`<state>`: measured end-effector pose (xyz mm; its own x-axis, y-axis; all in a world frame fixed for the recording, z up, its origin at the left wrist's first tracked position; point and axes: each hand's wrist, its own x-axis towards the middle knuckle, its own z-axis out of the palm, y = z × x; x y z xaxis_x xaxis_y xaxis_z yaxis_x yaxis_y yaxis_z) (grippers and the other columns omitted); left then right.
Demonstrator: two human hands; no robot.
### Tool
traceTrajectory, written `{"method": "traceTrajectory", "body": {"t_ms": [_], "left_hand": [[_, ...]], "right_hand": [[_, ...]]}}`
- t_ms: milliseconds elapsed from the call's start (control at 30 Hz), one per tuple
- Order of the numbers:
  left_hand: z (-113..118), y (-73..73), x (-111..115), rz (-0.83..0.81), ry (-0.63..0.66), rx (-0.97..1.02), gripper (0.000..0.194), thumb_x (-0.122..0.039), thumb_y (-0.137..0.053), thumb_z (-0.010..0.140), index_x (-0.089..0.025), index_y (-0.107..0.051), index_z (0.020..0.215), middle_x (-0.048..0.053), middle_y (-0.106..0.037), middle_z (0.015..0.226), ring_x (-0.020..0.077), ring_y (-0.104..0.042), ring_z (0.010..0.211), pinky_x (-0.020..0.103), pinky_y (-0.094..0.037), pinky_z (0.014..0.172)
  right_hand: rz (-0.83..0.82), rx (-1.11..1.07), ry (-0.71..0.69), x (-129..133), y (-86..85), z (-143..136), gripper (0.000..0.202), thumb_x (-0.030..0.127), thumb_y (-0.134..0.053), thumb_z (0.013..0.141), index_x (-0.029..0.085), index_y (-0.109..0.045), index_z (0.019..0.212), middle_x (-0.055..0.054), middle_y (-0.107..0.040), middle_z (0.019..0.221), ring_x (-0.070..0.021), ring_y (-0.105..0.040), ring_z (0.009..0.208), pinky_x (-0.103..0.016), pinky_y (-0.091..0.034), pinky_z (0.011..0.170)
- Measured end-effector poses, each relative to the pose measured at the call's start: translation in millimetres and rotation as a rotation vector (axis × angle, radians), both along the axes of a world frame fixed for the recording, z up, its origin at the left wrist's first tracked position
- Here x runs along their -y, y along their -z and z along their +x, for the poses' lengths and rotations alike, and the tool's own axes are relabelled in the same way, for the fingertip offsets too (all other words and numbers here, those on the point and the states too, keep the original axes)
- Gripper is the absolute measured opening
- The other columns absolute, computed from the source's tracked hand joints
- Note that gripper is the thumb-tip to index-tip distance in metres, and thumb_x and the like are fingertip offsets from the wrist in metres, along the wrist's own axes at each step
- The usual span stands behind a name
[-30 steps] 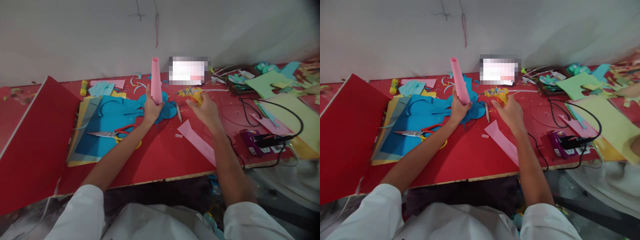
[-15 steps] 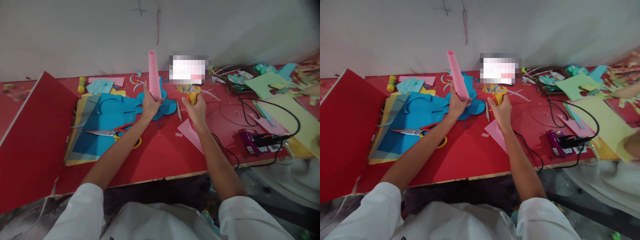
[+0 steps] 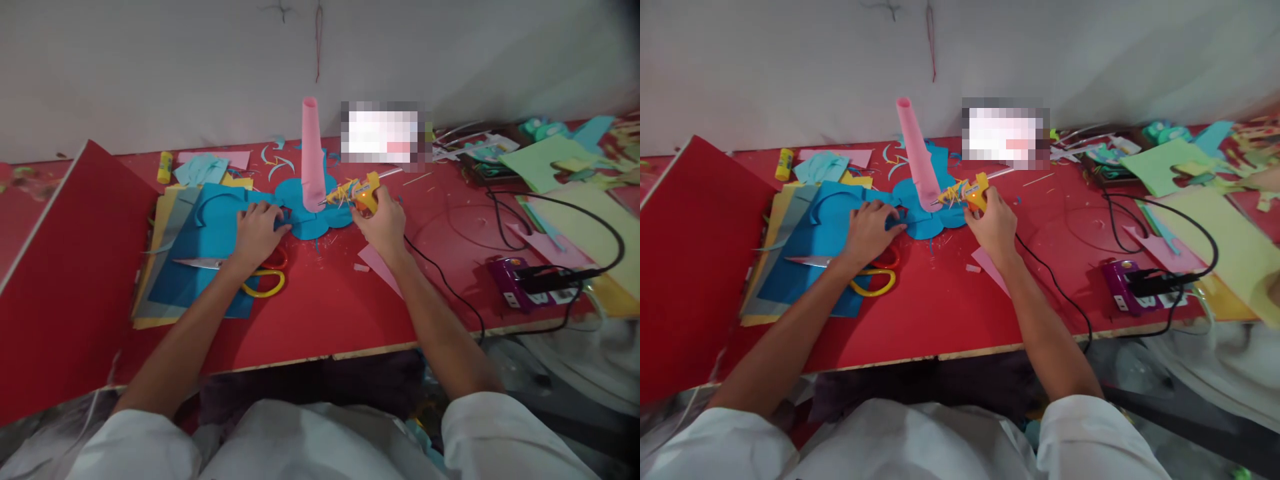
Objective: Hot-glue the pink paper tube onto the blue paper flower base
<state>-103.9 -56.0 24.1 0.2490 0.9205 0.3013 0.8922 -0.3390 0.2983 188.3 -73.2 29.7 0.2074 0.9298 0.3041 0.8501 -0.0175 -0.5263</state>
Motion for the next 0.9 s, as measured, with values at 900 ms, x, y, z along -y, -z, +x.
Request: {"method": "traceTrajectory", "body": {"t_ms": [900], "left_hand": [[13.6, 0.1, 20.4, -0.136, 0.212, 0.224, 0.009, -0.030, -0.057, 0.102, -0.023, -0.062, 0.104, 0.008, -0.075, 0.106, 0.0270, -0.070, 0.099, 0.039, -0.051, 0.087]], "right_hand": [[-0.025, 0.111, 0.053, -7.2, 9.0, 10.4, 0.033, 0.038, -0.071, 0.091, 0.016, -0.069, 0.116, -0.018, -0.078, 0.109, -0.0373, -0.072, 0.107, -0.049, -0.054, 0.092]]}}
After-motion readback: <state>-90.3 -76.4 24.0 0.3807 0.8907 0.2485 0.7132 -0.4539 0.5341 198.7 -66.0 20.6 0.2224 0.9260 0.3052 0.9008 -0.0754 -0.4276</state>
